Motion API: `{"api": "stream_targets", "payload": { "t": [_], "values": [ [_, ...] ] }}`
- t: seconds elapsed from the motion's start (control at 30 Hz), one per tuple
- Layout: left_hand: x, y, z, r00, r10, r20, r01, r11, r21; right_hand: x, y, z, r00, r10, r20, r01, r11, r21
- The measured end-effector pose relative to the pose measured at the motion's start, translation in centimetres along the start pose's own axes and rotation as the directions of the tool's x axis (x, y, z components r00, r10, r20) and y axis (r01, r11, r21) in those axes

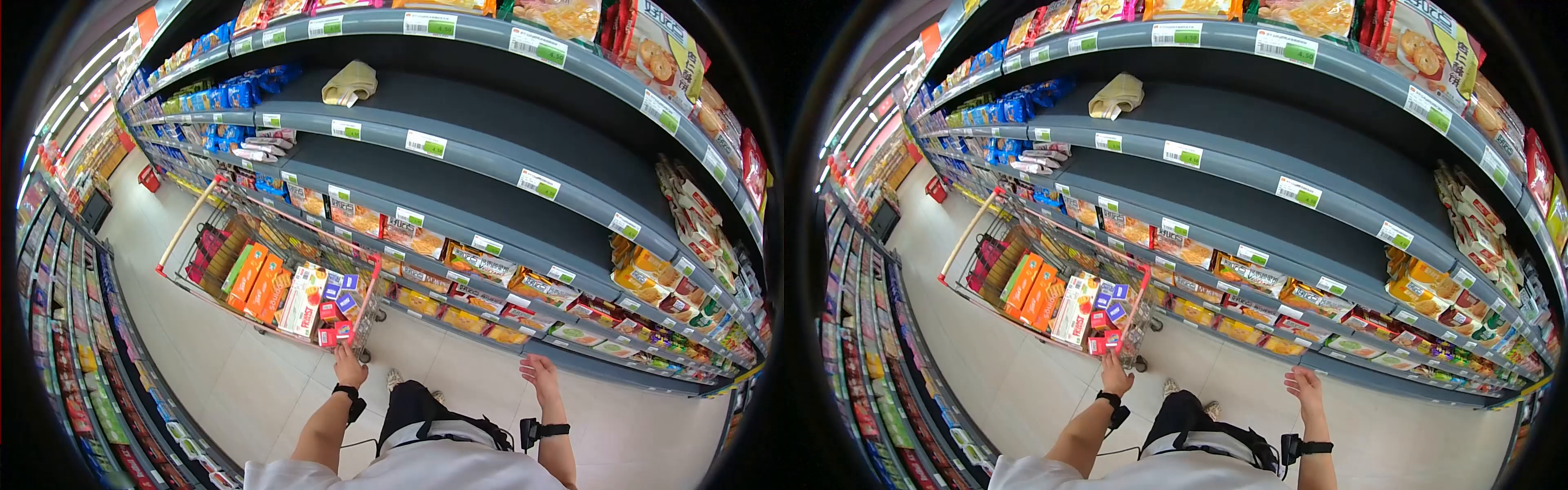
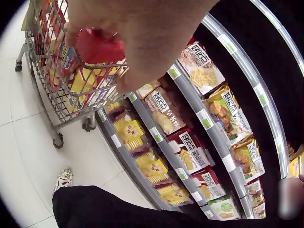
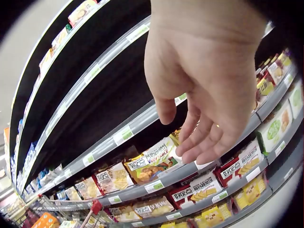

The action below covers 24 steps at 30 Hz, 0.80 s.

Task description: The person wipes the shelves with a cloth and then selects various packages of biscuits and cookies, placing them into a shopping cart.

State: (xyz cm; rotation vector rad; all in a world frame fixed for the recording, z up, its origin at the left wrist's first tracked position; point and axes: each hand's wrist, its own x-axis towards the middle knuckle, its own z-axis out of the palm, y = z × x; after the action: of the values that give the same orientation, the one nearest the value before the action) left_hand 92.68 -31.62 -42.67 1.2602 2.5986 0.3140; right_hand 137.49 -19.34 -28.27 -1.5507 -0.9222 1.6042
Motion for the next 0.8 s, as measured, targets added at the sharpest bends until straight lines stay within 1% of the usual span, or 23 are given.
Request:
{"api": "stream_targets", "payload": {
  "t": [0.03,0.07,0.1,0.17,0.2,0.23,0.27,0.3,0.33,0.37,0.4,0.43,0.47,0.5,0.53,0.63,0.7,0.77,0.8],
  "values": [
    [-0.4,-1.0,0.8,1.0,0.011,-0.006,-0.011,1.0,0.007,0.2,0.3,0.1,1.0,-0.004,-0.003,0.004,1.0,0.014],
    [-0.5,-2.0,2.0,0.999,0.024,-0.049,-0.026,0.999,-0.038,0.4,1.0,0.1,1.0,-0.008,0.009,0.008,1.0,0.006],
    [0.1,-2.0,2.8,0.994,0.072,-0.082,-0.079,0.993,-0.085,0.2,1.8,-0.5,1.0,-0.018,-0.012,0.018,1.0,0.013],
    [0.0,-1.0,0.5,0.997,0.064,0.035,-0.056,0.979,-0.196,-0.2,2.5,-0.2,0.999,-0.033,-0.025,0.033,0.999,0.001],
    [0.3,-0.9,0.5,0.999,0.032,0.043,-0.024,0.983,-0.183,-0.4,2.9,0.0,0.998,-0.054,-0.037,0.055,0.998,0.016],
    [0.3,-0.3,-0.5,0.989,-0.062,0.136,0.076,0.992,-0.102,-0.9,3.2,0.0,0.997,-0.069,-0.044,0.07,0.997,0.028],
    [0.3,-0.2,-0.9,0.987,-0.073,0.144,0.08,0.996,-0.042,-1.6,3.4,0.0,0.994,-0.062,-0.085,0.067,0.996,0.054],
    [0.7,-0.8,-0.5,0.985,-0.029,0.169,0.028,1.0,0.007,-2.1,3.5,-0.2,0.992,-0.063,-0.106,0.071,0.995,0.073],
    [1.9,-1.2,0.5,0.99,0.034,0.14,-0.034,0.999,-0.001,-1.9,3.9,-0.7,0.985,-0.062,-0.16,0.083,0.988,0.127],
    [2.7,-2.2,1.1,0.98,0.107,0.167,-0.1,0.994,-0.047,-2.7,4.4,-1.0,0.979,-0.026,-0.203,0.054,0.99,0.133],
    [3.4,-3.1,1.9,0.979,0.141,0.151,-0.142,0.99,-0.004,-3.3,4.9,-0.8,0.972,0.01,-0.234,0.023,0.99,0.137],
    [4.7,-5.6,4.7,0.976,0.155,0.151,-0.164,0.985,0.052,-4.1,5.4,-0.7,0.965,0.006,-0.263,0.042,0.983,0.177],
    [5.7,-6.5,6.9,0.975,0.164,0.152,-0.181,0.978,0.1,-5.2,6.1,-0.9,0.961,0.046,-0.274,0.001,0.985,0.17],
    [4.7,-5.3,5.8,0.976,0.203,0.079,-0.209,0.974,0.088,-6.3,6.5,-1.4,0.954,0.085,-0.287,-0.042,0.987,0.153],
    [5.6,-4.1,6.1,0.969,0.234,0.085,-0.24,0.967,0.081,-7.3,7.4,-1.9,0.946,0.08,-0.315,-0.029,0.986,0.163],
    [6.2,-0.3,8.3,0.935,0.324,0.144,-0.331,0.943,0.031,-9.8,8.7,-3.7,0.929,0.108,-0.354,-0.05,0.984,0.17],
    [5.8,-0.2,8.5,0.911,0.367,0.19,-0.379,0.925,0.03,-11.7,10.0,-4.4,0.895,0.156,-0.418,-0.066,0.973,0.223],
    [5.0,0.3,8.6,0.885,0.403,0.232,-0.42,0.907,0.025,-13.3,10.7,-5.3,0.883,0.172,-0.436,-0.058,0.963,0.263],
    [4.7,1.3,9.0,0.872,0.424,0.245,-0.44,0.898,0.012,-13.6,10.7,-6.2,0.877,0.169,-0.449,-0.039,0.958,0.284]
  ]
}}
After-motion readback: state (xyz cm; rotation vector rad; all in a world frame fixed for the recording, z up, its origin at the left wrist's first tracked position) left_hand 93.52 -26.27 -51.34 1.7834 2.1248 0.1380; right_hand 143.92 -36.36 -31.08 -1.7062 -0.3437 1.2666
